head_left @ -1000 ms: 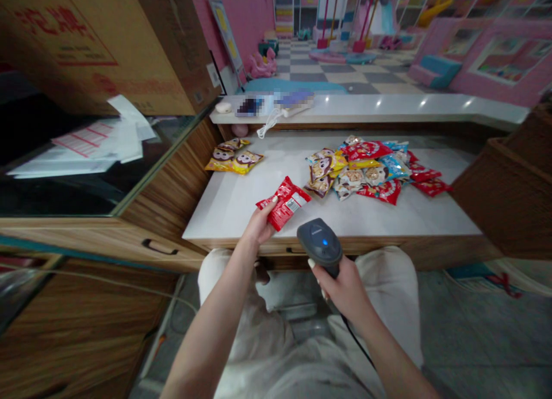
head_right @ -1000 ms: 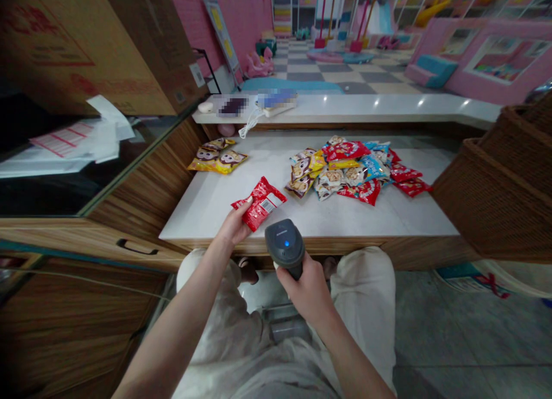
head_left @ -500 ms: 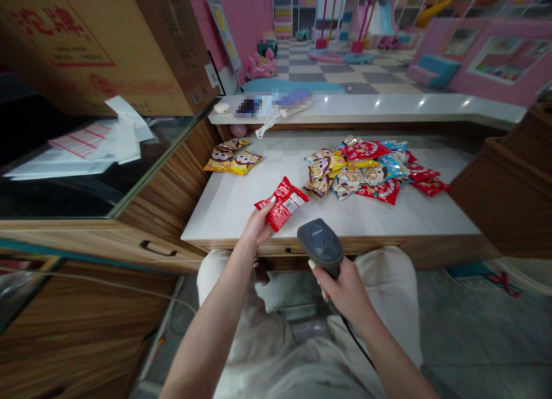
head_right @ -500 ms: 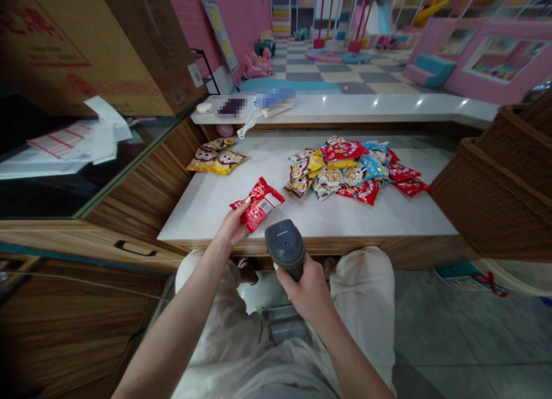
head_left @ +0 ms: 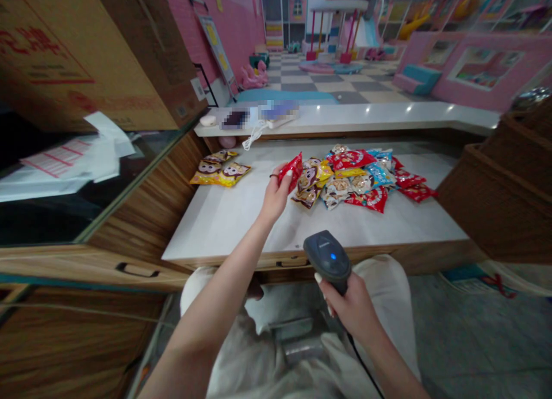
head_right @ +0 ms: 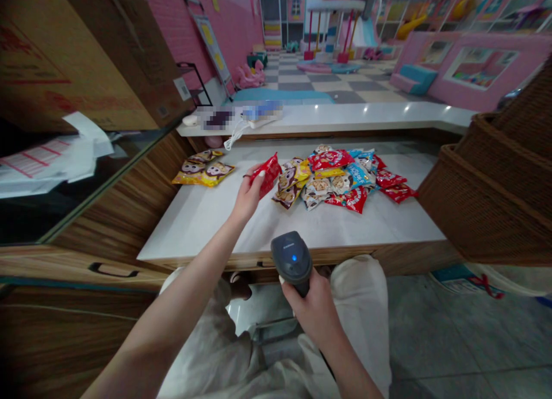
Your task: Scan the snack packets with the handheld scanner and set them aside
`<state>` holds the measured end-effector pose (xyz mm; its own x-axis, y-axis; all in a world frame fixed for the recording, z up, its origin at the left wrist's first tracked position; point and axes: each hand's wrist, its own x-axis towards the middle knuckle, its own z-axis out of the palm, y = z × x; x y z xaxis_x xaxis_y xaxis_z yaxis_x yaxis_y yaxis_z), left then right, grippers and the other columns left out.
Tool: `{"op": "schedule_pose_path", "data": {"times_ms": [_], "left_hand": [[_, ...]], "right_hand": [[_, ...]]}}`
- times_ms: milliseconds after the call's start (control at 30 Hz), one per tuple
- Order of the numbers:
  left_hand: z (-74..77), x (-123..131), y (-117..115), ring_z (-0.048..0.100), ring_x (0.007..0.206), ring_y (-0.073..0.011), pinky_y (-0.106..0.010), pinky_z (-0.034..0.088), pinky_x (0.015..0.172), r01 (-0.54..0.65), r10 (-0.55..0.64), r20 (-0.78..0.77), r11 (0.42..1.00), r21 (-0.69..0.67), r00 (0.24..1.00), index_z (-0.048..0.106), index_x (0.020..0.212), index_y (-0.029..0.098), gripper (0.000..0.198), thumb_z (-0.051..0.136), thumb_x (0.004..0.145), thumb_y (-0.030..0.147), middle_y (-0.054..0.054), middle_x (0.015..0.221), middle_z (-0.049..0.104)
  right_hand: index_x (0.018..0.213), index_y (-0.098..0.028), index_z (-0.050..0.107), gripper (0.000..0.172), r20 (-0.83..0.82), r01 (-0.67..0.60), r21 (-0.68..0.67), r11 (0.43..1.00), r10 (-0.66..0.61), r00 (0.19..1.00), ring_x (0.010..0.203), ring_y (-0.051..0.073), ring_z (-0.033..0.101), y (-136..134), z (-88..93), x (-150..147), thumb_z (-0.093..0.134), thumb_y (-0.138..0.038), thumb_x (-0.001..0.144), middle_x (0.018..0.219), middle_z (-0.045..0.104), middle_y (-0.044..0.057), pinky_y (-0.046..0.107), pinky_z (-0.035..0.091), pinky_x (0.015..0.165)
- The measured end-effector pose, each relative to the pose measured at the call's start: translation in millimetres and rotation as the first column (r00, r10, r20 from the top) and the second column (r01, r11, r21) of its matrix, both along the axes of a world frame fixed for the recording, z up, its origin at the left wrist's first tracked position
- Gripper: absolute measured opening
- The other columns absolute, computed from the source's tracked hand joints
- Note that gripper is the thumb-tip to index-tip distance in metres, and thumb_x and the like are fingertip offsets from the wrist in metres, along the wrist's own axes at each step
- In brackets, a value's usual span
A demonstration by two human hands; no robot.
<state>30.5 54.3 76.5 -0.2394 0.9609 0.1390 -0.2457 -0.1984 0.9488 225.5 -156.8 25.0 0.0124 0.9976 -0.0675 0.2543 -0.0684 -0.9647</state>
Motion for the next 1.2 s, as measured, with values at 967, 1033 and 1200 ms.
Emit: {"op": "schedule_pose_path", "data": {"times_ms": [967, 1033, 1200], "left_hand": [[-29.1, -195, 98, 0.028, 0.178, -0.038, -0.053, 0.019, 0.145, -0.422, 0.234, -0.909, 0.904, 0.072, 0.346, 0.051, 0.171, 0.01, 0.075, 0.067, 0.1, 0.026, -0.027, 0.188, 0.033], [-25.3, -218, 117, 0.02, 0.18, -0.0427, -0.058, 0.016, 0.145, -0.467, 0.144, -0.961, 0.884, 0.017, 0.238, 0.041, 0.177, 0.006, 0.083, 0.064, 0.102, 0.031, -0.028, 0.192, 0.023], [-30.2, -240, 147, 0.02, 0.177, -0.053, -0.075, 0.016, 0.14, -0.489, -0.052, -0.987, 0.864, -0.121, 0.152, 0.048, 0.176, 0.012, 0.084, 0.062, 0.103, 0.051, -0.026, 0.191, 0.027]], "right_hand": [[0.068, -0.028, 0.062, 0.048, 0.043, 0.051, -0.112, 0.992, -0.046, 0.998, 0.042, 0.021, 0.059, 5, -17.1, -15, 0.081, -0.067, 0.088, 0.047, 0.056, -0.002, 0.031, 0.049, 0.046], [0.067, -0.028, 0.062, 0.049, 0.041, 0.066, -0.126, 0.99, -0.061, 0.997, 0.042, 0.021, 0.059, 5, -16.3, -17, 0.082, -0.068, 0.086, 0.047, 0.057, -0.002, 0.031, 0.049, 0.045], [0.066, -0.029, 0.059, 0.051, 0.035, 0.076, -0.154, 0.985, -0.072, 0.997, 0.04, 0.022, 0.059, 4, -18.4, -12, 0.083, -0.07, 0.086, 0.047, 0.058, -0.001, 0.031, 0.048, 0.043]]}}
